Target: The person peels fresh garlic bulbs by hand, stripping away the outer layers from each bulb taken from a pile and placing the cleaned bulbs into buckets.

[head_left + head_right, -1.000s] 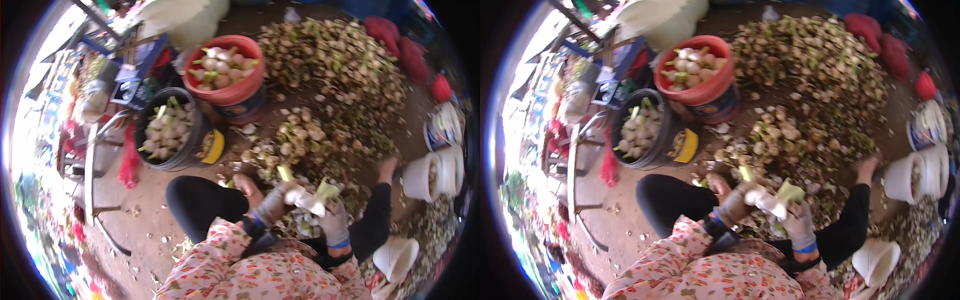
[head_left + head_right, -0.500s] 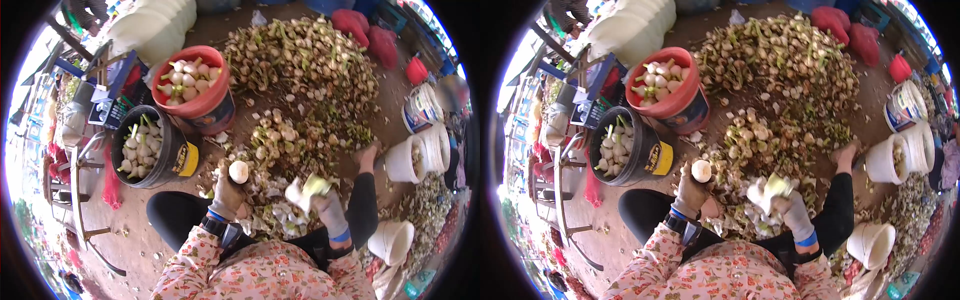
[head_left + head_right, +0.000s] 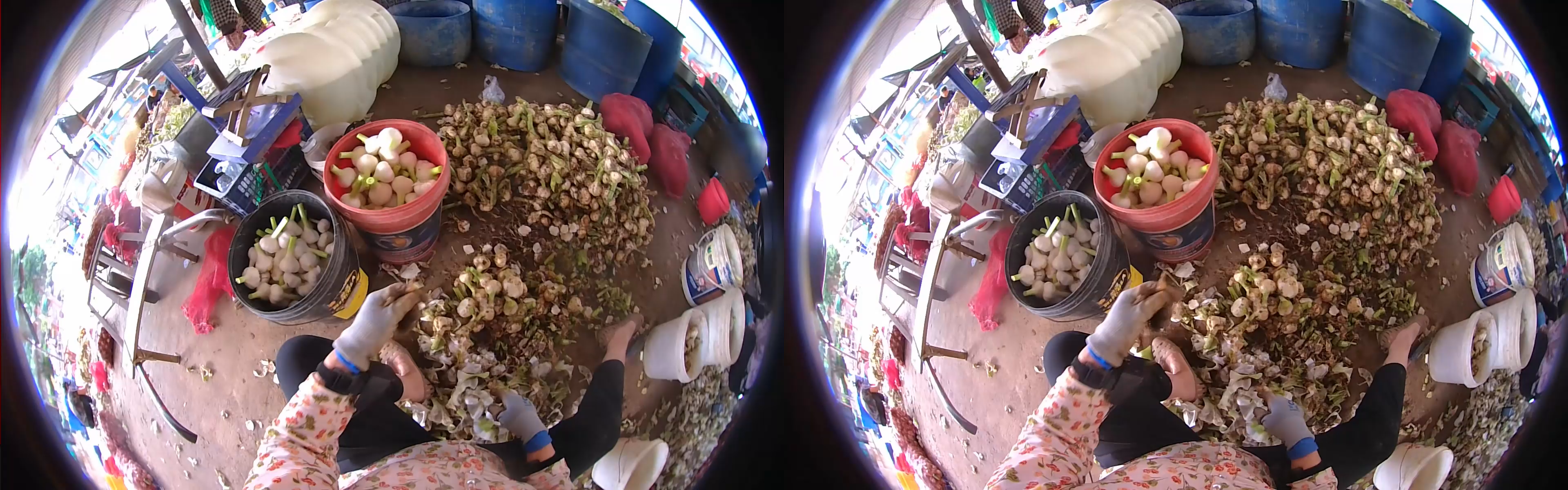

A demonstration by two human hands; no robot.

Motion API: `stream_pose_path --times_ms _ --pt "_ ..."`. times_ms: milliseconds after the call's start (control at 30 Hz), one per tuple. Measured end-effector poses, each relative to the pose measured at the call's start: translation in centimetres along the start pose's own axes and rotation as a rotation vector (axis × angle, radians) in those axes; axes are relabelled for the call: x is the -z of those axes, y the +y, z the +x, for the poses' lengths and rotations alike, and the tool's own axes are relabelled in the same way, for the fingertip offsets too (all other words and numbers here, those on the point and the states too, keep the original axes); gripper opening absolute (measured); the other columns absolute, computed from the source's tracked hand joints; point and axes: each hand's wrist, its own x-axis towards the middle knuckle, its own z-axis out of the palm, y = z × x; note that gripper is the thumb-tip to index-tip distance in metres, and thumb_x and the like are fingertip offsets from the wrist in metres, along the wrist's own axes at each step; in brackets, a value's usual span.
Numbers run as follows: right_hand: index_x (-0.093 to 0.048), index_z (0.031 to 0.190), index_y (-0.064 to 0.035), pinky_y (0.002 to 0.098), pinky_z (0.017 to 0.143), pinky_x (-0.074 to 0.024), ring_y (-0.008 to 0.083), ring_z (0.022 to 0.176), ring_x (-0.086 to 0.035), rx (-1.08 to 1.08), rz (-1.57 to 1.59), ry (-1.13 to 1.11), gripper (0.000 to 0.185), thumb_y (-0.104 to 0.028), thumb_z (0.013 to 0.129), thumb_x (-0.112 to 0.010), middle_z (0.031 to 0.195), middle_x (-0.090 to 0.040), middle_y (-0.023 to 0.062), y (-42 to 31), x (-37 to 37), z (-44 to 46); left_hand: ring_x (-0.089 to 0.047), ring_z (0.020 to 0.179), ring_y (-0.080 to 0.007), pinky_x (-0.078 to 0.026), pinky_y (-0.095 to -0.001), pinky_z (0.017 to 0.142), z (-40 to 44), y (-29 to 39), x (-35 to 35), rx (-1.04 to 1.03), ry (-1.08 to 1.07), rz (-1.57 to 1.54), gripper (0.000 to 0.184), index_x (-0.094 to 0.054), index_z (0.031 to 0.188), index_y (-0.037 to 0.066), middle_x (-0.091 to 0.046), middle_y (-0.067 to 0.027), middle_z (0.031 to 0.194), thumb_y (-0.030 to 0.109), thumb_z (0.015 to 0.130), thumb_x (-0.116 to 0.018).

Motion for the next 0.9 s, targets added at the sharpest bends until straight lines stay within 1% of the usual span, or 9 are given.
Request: stream_pose_path --times_ms 133,167,300,367,433,467,600,700,900 --pt "-0.055 0.122 -0.0087 0.0415 0.083 -0.0463 0.0377 0.099 -0.057 -0.029 -0.093 -0.099 0.046 -0.032 0.083 -0.057 0.107 -0.062 0.0211 -1.2 0.6 0.9 -0.046 0.051 -0.0067 -0.036 -0.0209 0.046 -3.4 -2.5 6.7 -0.155 0.239 -0.095 0.023 -0.058 0.085 0.005 -0.052 0.0019 0.064 0.024 0.095 -0.051" --pt "-0.054 0.123 -0.0098 0.0415 0.084 -0.0460 0.0369 0.100 -0.058 -0.028 -0.035 -0.111 0.047 -0.033 0.083 -0.057 0.108 -0.062 0.0206 -1.2 0.4 1.4 -0.045 0.049 -0.0069 -0.035 -0.0209 0.044 -4.2 -2.9 9.0 -0.215 0.334 0.089 0.028 -0.056 0.082 0.006 -0.052 0.0015 0.062 0.030 0.096 -0.050" --pt "-0.052 0.127 -0.0108 0.0415 0.086 -0.0453 0.0352 0.102 -0.058 0.006 0.015 -0.091 0.050 -0.033 0.083 -0.056 0.109 -0.062 0.0198 -1.1 -0.5 1.9 -0.043 0.046 -0.0075 -0.032 -0.0233 0.040 -6.8 -1.4 17.3 -0.095 0.747 0.132 0.035 -0.056 0.075 0.008 -0.050 -0.0003 0.056 0.037 0.094 -0.050" --pt "-0.052 0.127 -0.0104 0.0416 0.086 -0.0452 0.0351 0.102 -0.058 -0.002 0.006 -0.108 0.050 -0.031 0.082 -0.056 0.109 -0.062 0.0196 -1.8 -0.1 2.1 -0.045 0.049 -0.0097 -0.036 -0.0241 0.044 -6.0 -0.6 20.7 -0.119 0.993 0.178 0.033 -0.059 0.077 0.005 -0.053 -0.0020 0.060 0.035 0.091 -0.055" --pt "-0.052 0.127 -0.0105 0.0418 0.086 -0.0453 0.0354 0.101 -0.058 -0.003 -0.005 -0.097 0.049 -0.030 0.082 -0.055 0.108 -0.062 0.0196 -2.6 0.4 1.7 -0.059 0.068 -0.0212 -0.047 -0.0332 0.063 -4.4 -2.9 26.7 -0.259 1.171 0.668 0.031 -0.061 0.086 0.003 -0.061 -0.0120 0.072 0.033 0.083 -0.064" --pt "-0.053 0.126 -0.0106 0.0419 0.086 -0.0453 0.0356 0.101 -0.058 -0.005 -0.011 -0.089 0.049 -0.030 0.081 -0.055 0.108 -0.062 0.0196 -2.9 0.5 1.6 -0.060 0.089 -0.0304 -0.047 -0.0370 0.080 -4.3 -1.7 27.4 -0.075 1.165 0.868 0.028 -0.063 0.098 0.004 -0.061 -0.0160 0.092 0.026 0.080 -0.065" --pt "-0.053 0.126 -0.0106 0.0416 0.087 -0.0448 0.0358 0.102 -0.058 -0.012 -0.056 -0.061 0.049 -0.031 0.082 -0.056 0.108 -0.062 0.0198 -3.2 0.6 1.1 -0.061 0.093 -0.0320 -0.050 -0.0406 0.079 -2.4 -1.6 27.9 0.050 1.108 1.439 0.020 -0.065 0.096 0.008 -0.057 -0.0148 0.100 0.017 0.079 -0.061" --pt "-0.055 0.123 -0.0102 0.0405 0.087 -0.0449 0.0355 0.103 -0.057 -0.036 -0.075 -0.060 0.047 -0.031 0.081 -0.057 0.109 -0.062 0.0197 -3.6 0.5 0.8 -0.062 0.090 -0.0318 -0.052 -0.0398 0.075 -1.0 -2.8 31.0 0.154 1.085 1.619 0.016 -0.066 0.093 0.009 -0.058 -0.0139 0.098 0.015 0.082 -0.057" --pt "-0.055 0.124 -0.0120 0.0402 0.088 -0.0452 0.0350 0.106 -0.055 0.075 0.011 -0.001 0.047 -0.030 0.081 -0.058 0.114 -0.060 0.0189 -1.9 0.2 1.9 -0.062 0.087 -0.0336 -0.050 -0.0417 0.072 -2.5 -2.7 32.0 -0.075 1.009 1.528 0.013 -0.065 0.090 0.007 -0.058 -0.0145 0.097 0.015 0.080 -0.059"
